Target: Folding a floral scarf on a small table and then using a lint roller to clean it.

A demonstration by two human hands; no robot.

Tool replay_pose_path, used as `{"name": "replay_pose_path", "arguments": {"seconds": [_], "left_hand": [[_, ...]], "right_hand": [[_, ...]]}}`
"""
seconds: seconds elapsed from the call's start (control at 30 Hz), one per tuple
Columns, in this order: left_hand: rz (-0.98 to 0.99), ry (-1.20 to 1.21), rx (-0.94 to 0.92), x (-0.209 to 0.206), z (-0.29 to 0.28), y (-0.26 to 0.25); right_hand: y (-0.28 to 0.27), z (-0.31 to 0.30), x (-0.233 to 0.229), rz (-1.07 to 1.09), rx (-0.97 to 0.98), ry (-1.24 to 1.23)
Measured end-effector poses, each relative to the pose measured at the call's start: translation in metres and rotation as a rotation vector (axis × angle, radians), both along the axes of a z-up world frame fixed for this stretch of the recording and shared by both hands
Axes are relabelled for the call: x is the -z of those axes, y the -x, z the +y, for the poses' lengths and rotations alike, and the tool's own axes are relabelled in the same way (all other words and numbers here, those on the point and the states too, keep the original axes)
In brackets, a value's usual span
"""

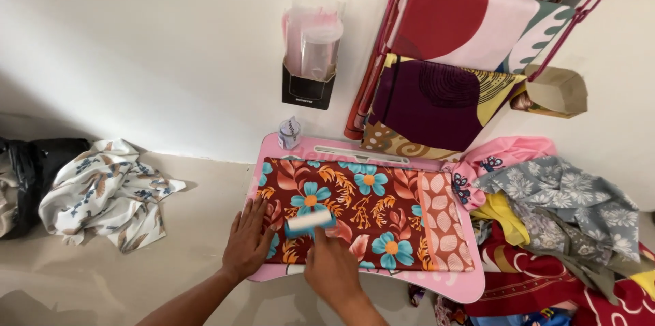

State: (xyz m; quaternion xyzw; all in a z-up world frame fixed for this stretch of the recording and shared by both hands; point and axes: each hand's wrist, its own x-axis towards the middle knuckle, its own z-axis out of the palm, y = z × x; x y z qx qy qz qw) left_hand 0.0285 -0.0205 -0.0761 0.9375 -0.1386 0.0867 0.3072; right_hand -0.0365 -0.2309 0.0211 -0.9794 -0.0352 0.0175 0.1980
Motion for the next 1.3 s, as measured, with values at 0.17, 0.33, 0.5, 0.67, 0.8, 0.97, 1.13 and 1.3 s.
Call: {"name": "replay_pose_path", "arguments": {"seconds": [0.17, 0.33, 0.5, 0.67, 0.8, 0.97, 1.13, 1.3], "left_hand": [[0.042, 0.021, -0.025, -0.007, -0.002, 0.001], [0.022, 0.015, -0.032, -0.007, -0.002, 0.001], [0.079, -0.007, -0.041, -0.011, -0.003, -0.002], [0.061, -0.039, -0.045, -0.003, -0.003, -0.004], [0.054, -0.047, -0.053, 0.0, -0.003, -0.006], [0.074, -0.041, -0.052, -0.005, -0.004, -0.006], [0.058, 0.004, -0.044, -0.01, -0.003, -0.002], [0.022, 0.102, -0.017, -0.012, -0.003, -0.001]], "right_hand": [[-0.106, 0.019, -0.001, -0.053, -0.031, 0.001], [-0.145, 0.007, -0.013, -0.126, -0.113, 0.032], [-0.128, -0.046, -0.044, 0.051, -0.366, -0.03], [-0.145, -0.151, -0.052, 0.102, -0.358, 0.127], [-0.135, -0.252, -0.068, 0.085, -0.175, 0.334], [-0.103, -0.35, -0.051, -0.043, -0.052, 0.347], [-0.08, -0.285, -0.044, 0.157, -0.001, 0.126], [-0.087, -0.129, -0.027, -0.062, -0.445, -0.091]]}}
